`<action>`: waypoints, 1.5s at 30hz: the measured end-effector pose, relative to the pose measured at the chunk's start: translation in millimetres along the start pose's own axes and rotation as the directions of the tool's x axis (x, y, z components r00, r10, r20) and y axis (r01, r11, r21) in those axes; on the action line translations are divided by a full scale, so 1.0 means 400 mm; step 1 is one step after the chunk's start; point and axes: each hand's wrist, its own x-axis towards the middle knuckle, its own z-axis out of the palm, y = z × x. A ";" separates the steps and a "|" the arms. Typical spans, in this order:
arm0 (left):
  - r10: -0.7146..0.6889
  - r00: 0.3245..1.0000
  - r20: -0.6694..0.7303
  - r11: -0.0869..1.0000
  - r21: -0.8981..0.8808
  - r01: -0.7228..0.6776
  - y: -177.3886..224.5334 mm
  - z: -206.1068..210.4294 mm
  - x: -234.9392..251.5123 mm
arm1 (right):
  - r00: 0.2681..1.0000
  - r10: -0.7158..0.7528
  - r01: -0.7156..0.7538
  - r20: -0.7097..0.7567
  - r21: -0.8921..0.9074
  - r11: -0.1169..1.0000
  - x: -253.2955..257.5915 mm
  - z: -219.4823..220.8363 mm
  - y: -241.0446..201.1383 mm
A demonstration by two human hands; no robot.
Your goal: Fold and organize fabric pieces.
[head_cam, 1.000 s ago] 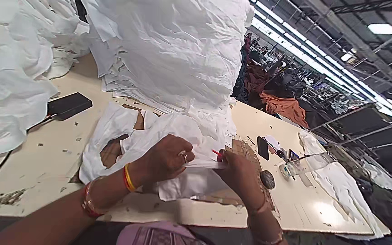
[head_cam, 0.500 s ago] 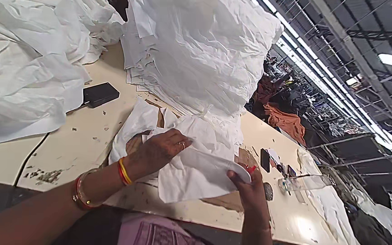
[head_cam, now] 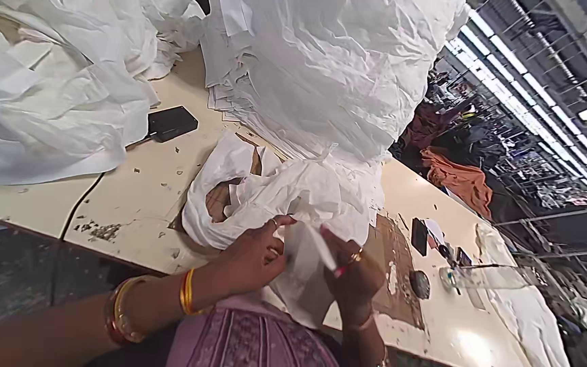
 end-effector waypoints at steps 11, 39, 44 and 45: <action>0.311 0.825 -0.472 0.950 0.181 -0.255 0.013 0.099 -0.005 | 0.942 -0.335 0.317 0.020 0.279 0.907 -0.042 0.024 0.061; 0.390 0.767 -0.509 0.914 0.315 -0.255 0.041 0.156 0.019 | 0.978 -0.195 0.208 -0.072 0.411 0.888 -0.078 0.059 0.094; 0.565 0.641 -0.519 0.760 0.630 -0.160 0.015 0.142 0.034 | 0.953 -0.208 -0.009 0.220 0.706 0.708 -0.087 0.049 0.117; 0.629 0.611 -0.480 0.691 0.706 -0.156 0.010 0.133 0.034 | 0.948 -0.176 -0.103 0.266 0.777 0.621 -0.076 0.038 0.124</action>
